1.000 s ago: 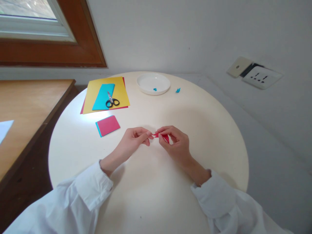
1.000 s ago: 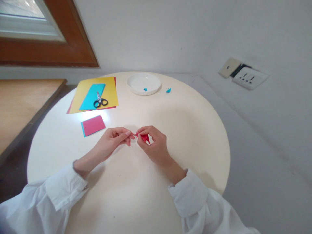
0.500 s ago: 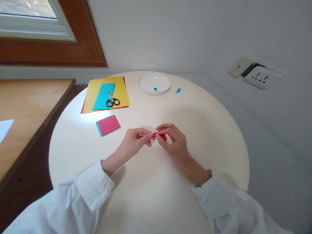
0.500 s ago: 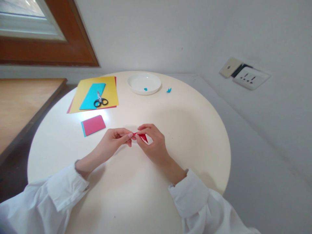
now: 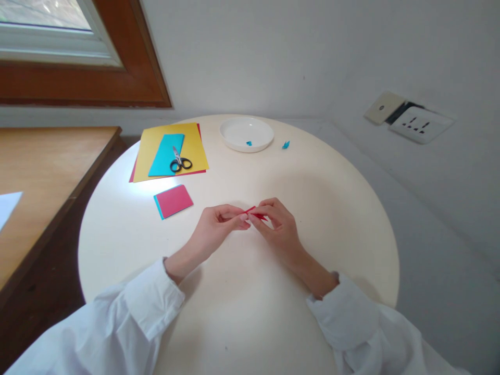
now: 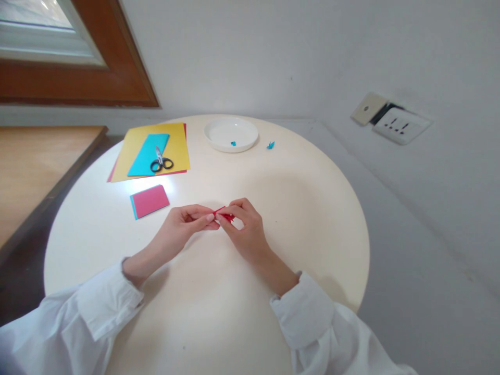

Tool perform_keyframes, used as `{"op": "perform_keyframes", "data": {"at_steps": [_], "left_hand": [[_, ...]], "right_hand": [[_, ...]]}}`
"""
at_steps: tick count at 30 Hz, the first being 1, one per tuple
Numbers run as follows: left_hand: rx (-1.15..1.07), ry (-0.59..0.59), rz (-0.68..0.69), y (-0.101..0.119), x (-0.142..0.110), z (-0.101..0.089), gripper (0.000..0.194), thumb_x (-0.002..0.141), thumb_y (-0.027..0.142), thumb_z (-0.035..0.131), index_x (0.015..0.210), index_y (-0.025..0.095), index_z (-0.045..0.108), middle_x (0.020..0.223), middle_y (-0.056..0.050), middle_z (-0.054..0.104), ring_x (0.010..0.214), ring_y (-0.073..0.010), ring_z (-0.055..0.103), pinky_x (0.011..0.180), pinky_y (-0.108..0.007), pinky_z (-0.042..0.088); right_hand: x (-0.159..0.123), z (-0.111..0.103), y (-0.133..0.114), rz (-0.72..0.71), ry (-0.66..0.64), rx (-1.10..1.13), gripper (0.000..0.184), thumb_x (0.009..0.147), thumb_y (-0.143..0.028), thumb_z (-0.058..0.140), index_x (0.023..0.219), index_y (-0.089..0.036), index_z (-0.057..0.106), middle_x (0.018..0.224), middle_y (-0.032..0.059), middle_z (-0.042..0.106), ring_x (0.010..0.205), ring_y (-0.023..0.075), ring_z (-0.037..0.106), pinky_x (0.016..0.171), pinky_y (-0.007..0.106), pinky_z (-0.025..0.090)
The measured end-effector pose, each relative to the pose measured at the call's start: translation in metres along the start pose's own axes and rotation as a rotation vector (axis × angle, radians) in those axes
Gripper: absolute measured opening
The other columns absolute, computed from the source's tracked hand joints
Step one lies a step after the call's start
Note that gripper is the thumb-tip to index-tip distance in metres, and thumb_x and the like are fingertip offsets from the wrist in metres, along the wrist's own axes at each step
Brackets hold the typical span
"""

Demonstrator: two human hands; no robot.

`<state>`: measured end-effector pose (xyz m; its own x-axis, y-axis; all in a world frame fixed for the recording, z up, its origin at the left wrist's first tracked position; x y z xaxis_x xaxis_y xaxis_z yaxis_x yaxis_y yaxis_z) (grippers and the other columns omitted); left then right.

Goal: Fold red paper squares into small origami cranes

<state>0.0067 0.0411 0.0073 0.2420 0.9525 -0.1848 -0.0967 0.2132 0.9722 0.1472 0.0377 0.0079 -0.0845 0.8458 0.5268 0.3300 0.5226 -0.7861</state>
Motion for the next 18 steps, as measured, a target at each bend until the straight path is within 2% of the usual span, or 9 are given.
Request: {"op": "perform_keyframes", "data": {"at_steps": [9,18], "left_hand": [[-0.012,0.058,0.004,-0.0031,0.001,-0.003,0.028,0.061,0.036,0.075,0.069,0.011,0.067,0.066,-0.005,0.07,0.068,-0.0186,0.067,0.075,-0.035,0.053],[0.004,0.062,-0.01,-0.0035,0.0005,-0.0013,0.028,0.06,0.038,0.074,0.068,0.012,0.067,0.065,-0.004,0.07,0.066,-0.0183,0.067,0.074,-0.035,0.053]], "right_hand": [[0.0005,0.0004,-0.0058,-0.082,0.01,-0.081,0.006,0.078,-0.019,0.06,0.076,-0.022,0.064,0.077,0.0016,0.062,0.076,0.0148,0.06,0.07,0.031,0.05],[0.0003,0.001,-0.007,-0.067,0.033,-0.133,0.008,0.079,-0.018,0.057,0.074,-0.022,0.061,0.075,0.002,0.063,0.073,0.0153,0.06,0.068,0.031,0.05]]}}
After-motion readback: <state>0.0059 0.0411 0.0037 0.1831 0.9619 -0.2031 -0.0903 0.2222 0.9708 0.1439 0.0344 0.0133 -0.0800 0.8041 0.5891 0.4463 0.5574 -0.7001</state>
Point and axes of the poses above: each hand's wrist, its own x-axis towards the middle knuckle, its own z-axis out of the palm, y = z × x, the point moved 4 cm from there along x, towards the middle knuckle
